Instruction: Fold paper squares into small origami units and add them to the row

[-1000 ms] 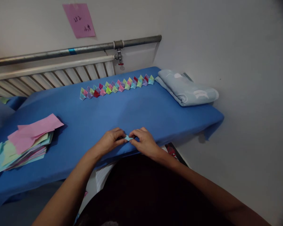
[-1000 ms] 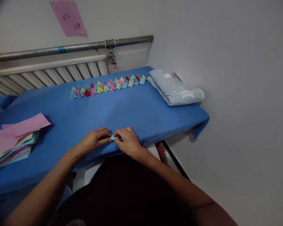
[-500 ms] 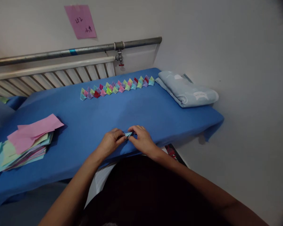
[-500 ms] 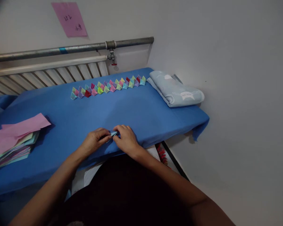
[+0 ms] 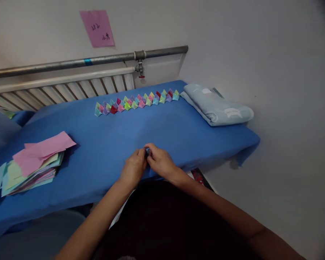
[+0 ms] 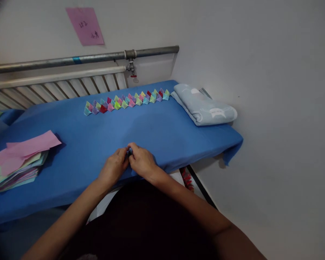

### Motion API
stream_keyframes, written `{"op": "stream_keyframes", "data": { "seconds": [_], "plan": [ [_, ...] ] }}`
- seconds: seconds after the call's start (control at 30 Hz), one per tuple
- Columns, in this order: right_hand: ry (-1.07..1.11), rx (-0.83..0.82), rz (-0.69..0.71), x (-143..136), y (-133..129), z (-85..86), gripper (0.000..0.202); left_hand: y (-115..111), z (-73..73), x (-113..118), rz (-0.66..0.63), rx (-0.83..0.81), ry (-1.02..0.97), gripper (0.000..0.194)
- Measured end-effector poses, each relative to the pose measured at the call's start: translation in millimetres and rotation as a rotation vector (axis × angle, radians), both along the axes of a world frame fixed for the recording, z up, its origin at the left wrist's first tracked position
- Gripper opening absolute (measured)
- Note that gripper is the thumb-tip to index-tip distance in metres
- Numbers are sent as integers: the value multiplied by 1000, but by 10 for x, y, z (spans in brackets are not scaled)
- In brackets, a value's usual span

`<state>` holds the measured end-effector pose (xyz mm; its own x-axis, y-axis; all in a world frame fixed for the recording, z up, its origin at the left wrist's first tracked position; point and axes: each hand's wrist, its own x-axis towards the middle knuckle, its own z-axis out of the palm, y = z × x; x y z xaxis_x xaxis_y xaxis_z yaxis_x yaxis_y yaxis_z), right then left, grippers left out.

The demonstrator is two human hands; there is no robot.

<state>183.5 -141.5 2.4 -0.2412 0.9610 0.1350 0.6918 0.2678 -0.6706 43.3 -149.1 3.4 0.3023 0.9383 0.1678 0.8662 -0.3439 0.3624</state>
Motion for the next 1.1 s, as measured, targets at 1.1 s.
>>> {"op": "stream_keyframes", "data": {
  "seconds": [1.1],
  "plan": [
    [393, 86, -104, -78, 57, 7, 20, -22, 83, 178, 320, 39, -494, 18]
  ]
}}
